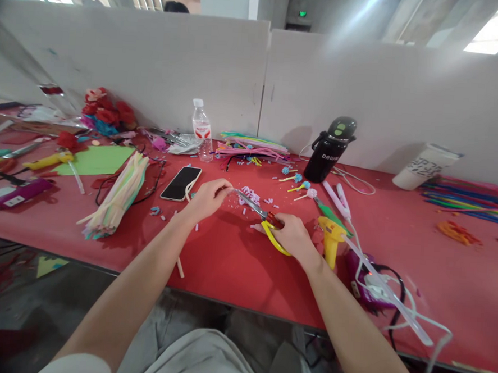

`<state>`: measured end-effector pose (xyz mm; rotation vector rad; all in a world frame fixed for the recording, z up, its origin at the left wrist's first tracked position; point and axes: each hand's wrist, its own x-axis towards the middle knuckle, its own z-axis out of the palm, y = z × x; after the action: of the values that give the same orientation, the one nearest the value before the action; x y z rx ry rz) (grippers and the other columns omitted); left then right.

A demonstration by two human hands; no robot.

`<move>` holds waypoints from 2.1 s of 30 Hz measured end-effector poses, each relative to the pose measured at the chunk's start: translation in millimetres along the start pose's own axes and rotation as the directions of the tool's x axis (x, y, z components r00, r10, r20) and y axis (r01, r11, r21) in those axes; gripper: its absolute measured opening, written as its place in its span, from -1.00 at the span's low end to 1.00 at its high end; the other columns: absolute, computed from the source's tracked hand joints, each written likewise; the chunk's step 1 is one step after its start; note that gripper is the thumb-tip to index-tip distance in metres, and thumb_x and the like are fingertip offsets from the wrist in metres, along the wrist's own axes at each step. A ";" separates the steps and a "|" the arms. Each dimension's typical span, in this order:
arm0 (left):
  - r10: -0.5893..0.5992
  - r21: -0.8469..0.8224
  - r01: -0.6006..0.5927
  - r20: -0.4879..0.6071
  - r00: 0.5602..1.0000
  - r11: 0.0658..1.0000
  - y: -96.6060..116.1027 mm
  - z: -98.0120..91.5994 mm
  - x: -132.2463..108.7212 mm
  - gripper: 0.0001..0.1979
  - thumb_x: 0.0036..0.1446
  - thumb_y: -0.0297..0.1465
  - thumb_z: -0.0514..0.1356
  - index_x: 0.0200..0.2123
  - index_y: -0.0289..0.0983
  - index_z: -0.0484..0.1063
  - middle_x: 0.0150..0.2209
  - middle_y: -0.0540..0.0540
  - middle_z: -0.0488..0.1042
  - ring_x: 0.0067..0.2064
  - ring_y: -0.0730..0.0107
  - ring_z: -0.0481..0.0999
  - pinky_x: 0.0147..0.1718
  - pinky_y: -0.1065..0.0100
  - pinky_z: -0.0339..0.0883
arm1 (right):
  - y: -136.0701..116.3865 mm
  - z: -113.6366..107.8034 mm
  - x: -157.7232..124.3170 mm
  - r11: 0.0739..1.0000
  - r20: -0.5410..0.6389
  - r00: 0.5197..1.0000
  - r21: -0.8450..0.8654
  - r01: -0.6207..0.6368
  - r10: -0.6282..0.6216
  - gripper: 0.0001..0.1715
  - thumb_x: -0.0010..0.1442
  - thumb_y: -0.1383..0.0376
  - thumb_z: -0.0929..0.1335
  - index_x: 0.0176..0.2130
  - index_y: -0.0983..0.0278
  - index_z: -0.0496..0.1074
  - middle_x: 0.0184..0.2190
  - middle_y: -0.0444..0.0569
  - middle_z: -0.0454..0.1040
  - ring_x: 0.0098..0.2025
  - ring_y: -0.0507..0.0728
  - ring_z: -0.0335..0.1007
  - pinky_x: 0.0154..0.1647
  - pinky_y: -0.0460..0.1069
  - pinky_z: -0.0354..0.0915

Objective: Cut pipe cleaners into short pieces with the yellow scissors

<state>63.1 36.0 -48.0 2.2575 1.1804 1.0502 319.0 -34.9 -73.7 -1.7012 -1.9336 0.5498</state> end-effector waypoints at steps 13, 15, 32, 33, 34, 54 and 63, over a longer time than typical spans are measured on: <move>-0.003 0.013 0.003 0.006 1.000 1.000 0.0 0.3 -0.1 -0.82 0.26 -0.36 0.05 -0.32 -0.28 0.39 -0.39 -0.03 0.47 -0.39 0.47 0.37 -0.36 0.41 0.19 | -1.7 -1.8 -0.4 1.000 0.007 1.000 -0.004 0.017 -0.017 -0.39 -0.02 -0.18 0.38 -0.58 0.27 0.21 -0.63 -0.18 0.13 -0.56 -0.02 -0.01 -0.59 -0.10 -0.04; -0.003 0.017 0.003 0.006 1.000 1.000 -0.3 0.4 0.0 -0.82 0.26 -0.36 0.05 -0.32 -0.28 0.40 -0.39 -0.04 0.47 -0.39 0.46 0.37 -0.35 0.41 0.20 | -1.6 -1.6 -0.2 1.000 0.002 1.000 -0.012 0.022 -0.022 -0.38 -0.02 -0.19 0.38 -0.59 0.27 0.21 -0.63 -0.18 0.13 -0.56 -0.02 -0.02 -0.59 -0.10 -0.04; 0.037 0.020 -0.036 -0.020 0.999 0.999 -0.4 -0.6 0.4 -0.81 0.26 -0.34 0.06 -0.32 -0.29 0.40 -0.38 -0.04 0.47 -0.38 0.47 0.38 -0.34 0.41 0.20 | -0.8 -0.6 -1.2 1.000 -0.045 0.999 0.009 0.025 -0.025 -0.34 -0.03 -0.23 0.37 -0.59 0.27 0.18 -0.62 -0.19 0.08 -0.54 -0.03 -0.04 -0.58 -0.10 -0.07; 0.037 0.019 -0.037 -0.021 0.999 0.999 -0.4 -0.8 0.5 -0.82 0.26 -0.35 0.06 -0.31 -0.29 0.41 -0.36 -0.05 0.48 -0.38 0.46 0.38 -0.34 0.41 0.21 | -0.8 -1.0 -1.3 1.000 -0.035 0.999 0.002 0.026 -0.026 -0.34 -0.03 -0.23 0.36 -0.59 0.27 0.18 -0.62 -0.19 0.09 -0.54 -0.03 -0.04 -0.57 -0.10 -0.07; 0.037 0.019 -0.037 -0.022 0.999 0.999 -0.3 -0.9 0.5 -0.82 0.26 -0.35 0.06 -0.30 -0.28 0.41 -0.35 -0.06 0.49 -0.37 0.46 0.39 -0.33 0.41 0.21 | -0.7 -1.3 -1.3 1.000 -0.024 0.999 -0.005 0.026 -0.026 -0.35 -0.02 -0.22 0.36 -0.59 0.27 0.18 -0.62 -0.19 0.10 -0.55 -0.03 -0.03 -0.57 -0.10 -0.07; 0.016 0.019 -0.017 0.025 1.000 1.000 2.4 -1.4 0.0 -0.78 0.27 -0.33 0.02 -0.34 -0.28 0.40 -0.39 -0.04 0.47 -0.38 0.45 0.37 -0.35 0.40 0.19 | -0.2 -1.4 -0.2 0.999 -0.007 0.999 -0.036 0.036 -0.036 -0.38 -0.01 -0.20 0.35 -0.59 0.27 0.23 -0.64 -0.16 0.19 -0.57 -0.02 0.00 -0.58 -0.09 -0.03; 0.013 0.019 -0.014 0.030 0.999 1.000 -0.8 -0.3 0.0 -0.79 0.25 -0.34 0.03 -0.36 -0.28 0.38 -0.42 -0.03 0.44 -0.41 0.45 0.34 -0.37 0.40 0.17 | -0.1 -0.6 -0.3 0.998 -0.022 1.000 -0.061 0.019 -0.021 -0.39 0.00 -0.20 0.35 -0.59 0.25 0.21 -0.65 -0.15 0.22 -0.57 0.01 0.06 -0.55 -0.08 -0.01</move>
<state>62.5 36.5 -48.4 2.2911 1.1701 1.0109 319.3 -35.1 -73.3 -1.7159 -1.9678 0.4669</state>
